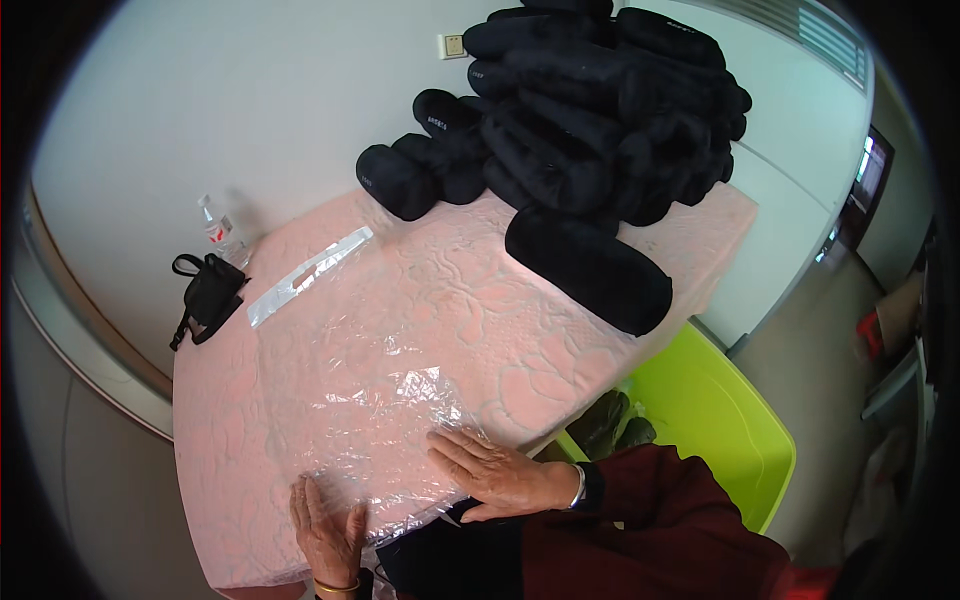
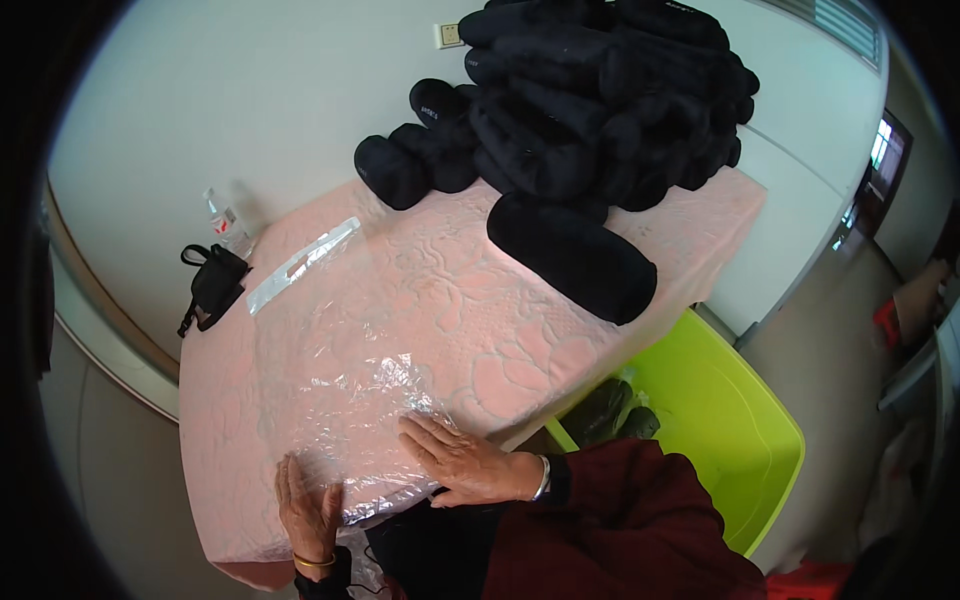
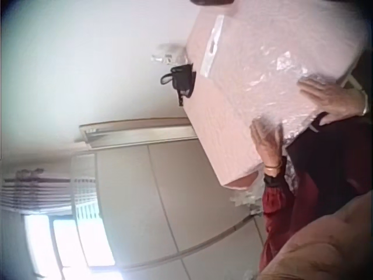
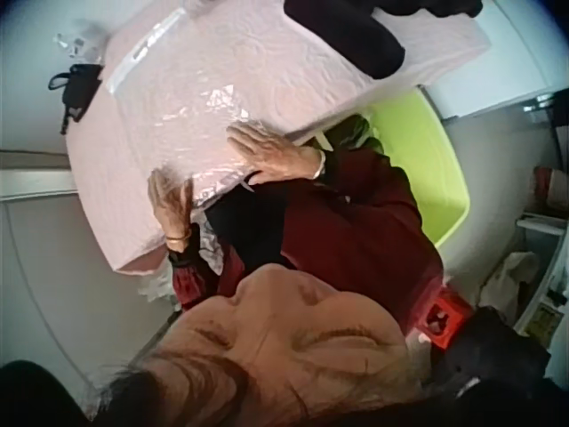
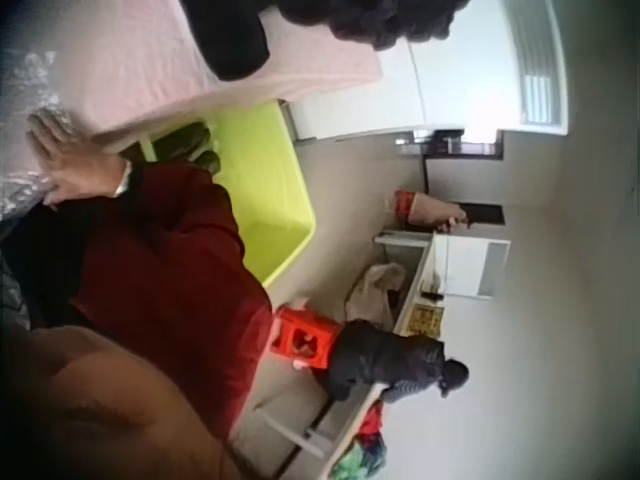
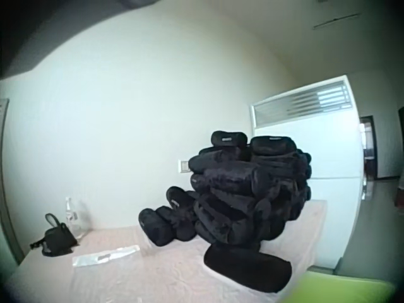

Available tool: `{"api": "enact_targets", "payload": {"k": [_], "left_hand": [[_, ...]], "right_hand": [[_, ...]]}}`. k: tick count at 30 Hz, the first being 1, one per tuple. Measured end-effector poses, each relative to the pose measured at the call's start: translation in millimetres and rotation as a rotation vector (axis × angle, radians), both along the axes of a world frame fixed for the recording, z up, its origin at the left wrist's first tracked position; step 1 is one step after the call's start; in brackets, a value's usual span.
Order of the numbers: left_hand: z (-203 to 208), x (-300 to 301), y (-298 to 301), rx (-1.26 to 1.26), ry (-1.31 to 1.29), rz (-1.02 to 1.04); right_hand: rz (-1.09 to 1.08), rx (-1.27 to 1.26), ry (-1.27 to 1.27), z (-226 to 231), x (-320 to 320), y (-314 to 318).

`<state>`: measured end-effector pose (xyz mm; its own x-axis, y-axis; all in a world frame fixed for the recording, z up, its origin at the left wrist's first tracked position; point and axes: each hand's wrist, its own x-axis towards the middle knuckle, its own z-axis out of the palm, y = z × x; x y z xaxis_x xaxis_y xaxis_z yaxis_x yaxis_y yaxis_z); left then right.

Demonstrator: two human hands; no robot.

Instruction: The person prepares a plastic bag on a table, then picks up a black cushion and slides it into the bag, pressing the air out to seal it.

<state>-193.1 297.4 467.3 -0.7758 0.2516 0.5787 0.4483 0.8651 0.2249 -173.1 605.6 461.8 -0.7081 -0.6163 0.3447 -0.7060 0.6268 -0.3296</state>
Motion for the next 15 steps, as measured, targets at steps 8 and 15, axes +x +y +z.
{"api": "enact_targets", "payload": {"k": [8,15], "left_hand": [[-1.6,6.0,-6.4,0.083,-0.137,-0.090],[5.9,8.5,2.7,0.289,-0.136,-0.231]], "right_hand": [[-0.379,-0.190,0.528,64.5,-9.6,83.5],[-1.279,0.088,0.343,67.1,-16.8,212.6]]}}
